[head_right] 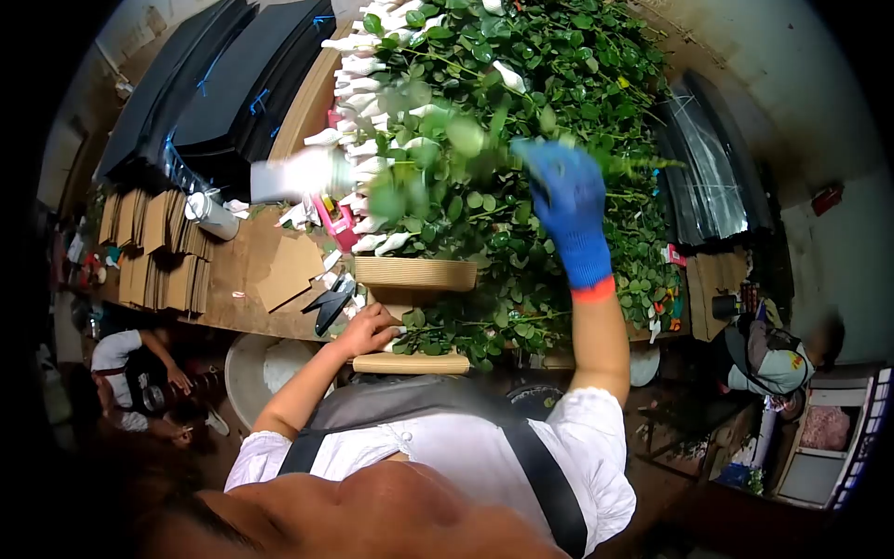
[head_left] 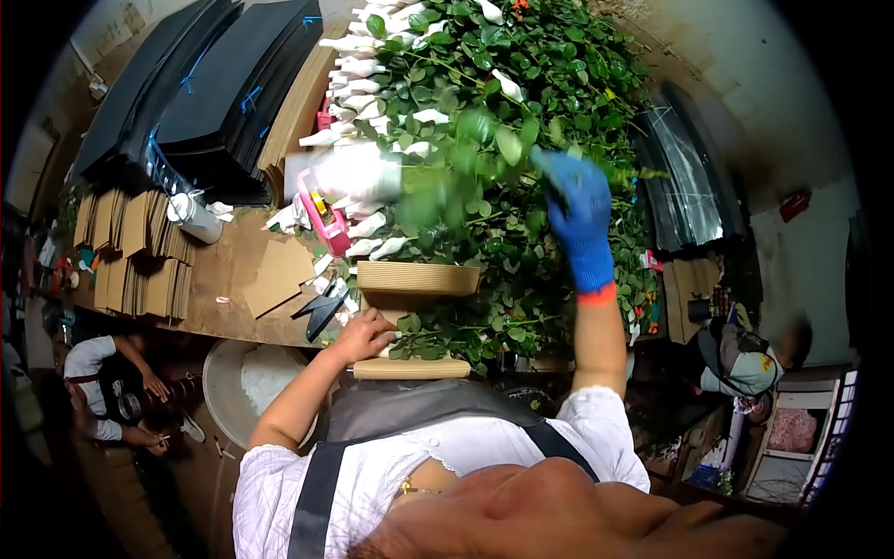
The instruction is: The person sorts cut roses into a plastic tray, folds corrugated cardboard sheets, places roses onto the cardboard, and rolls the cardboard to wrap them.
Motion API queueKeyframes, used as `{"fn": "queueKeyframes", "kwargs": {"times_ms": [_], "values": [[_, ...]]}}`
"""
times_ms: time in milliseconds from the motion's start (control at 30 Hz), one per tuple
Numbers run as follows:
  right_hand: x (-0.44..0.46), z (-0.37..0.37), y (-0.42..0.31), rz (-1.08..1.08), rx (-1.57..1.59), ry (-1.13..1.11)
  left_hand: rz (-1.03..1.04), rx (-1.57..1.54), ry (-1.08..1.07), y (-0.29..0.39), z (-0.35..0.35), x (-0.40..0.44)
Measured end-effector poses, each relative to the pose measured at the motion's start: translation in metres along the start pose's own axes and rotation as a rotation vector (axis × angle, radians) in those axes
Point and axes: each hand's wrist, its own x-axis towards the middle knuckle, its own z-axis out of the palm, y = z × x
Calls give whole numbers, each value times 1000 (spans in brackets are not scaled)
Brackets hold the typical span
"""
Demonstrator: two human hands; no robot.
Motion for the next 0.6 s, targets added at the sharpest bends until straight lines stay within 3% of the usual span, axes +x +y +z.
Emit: {"fn": "queueKeyframes", "kwargs": {"times_ms": [100, 133, 200, 233, 267, 367, 500, 533, 600], "values": [[-55, -28, -28, 22, 316, -446, -11, -105, 18, -7, 4, 1], [-76, -29, -40, 42, 370, -578, -195, -291, -99, -21, 16, -2], [-142, -3, -50, 178, 393, -790, -45, -259, 156, -27, 23, -2], [-179, 17, -54, 263, 349, -840, -365, -296, 18, -34, 23, -4], [-214, 38, -57, 344, 305, -889, -266, -347, 103, -32, 24, -3], [-275, 87, -72, 347, 223, -1120, -237, -290, 47, -30, 19, -1], [-254, 94, -73, 456, 248, -1421, -245, -304, 24, -34, 20, -1], [-253, 96, -69, 471, 296, -1383, -280, -324, -3, -31, 16, 1], [-266, 107, -52, 194, 459, -1075, -74, -226, 107, -15, 10, 2]]}}
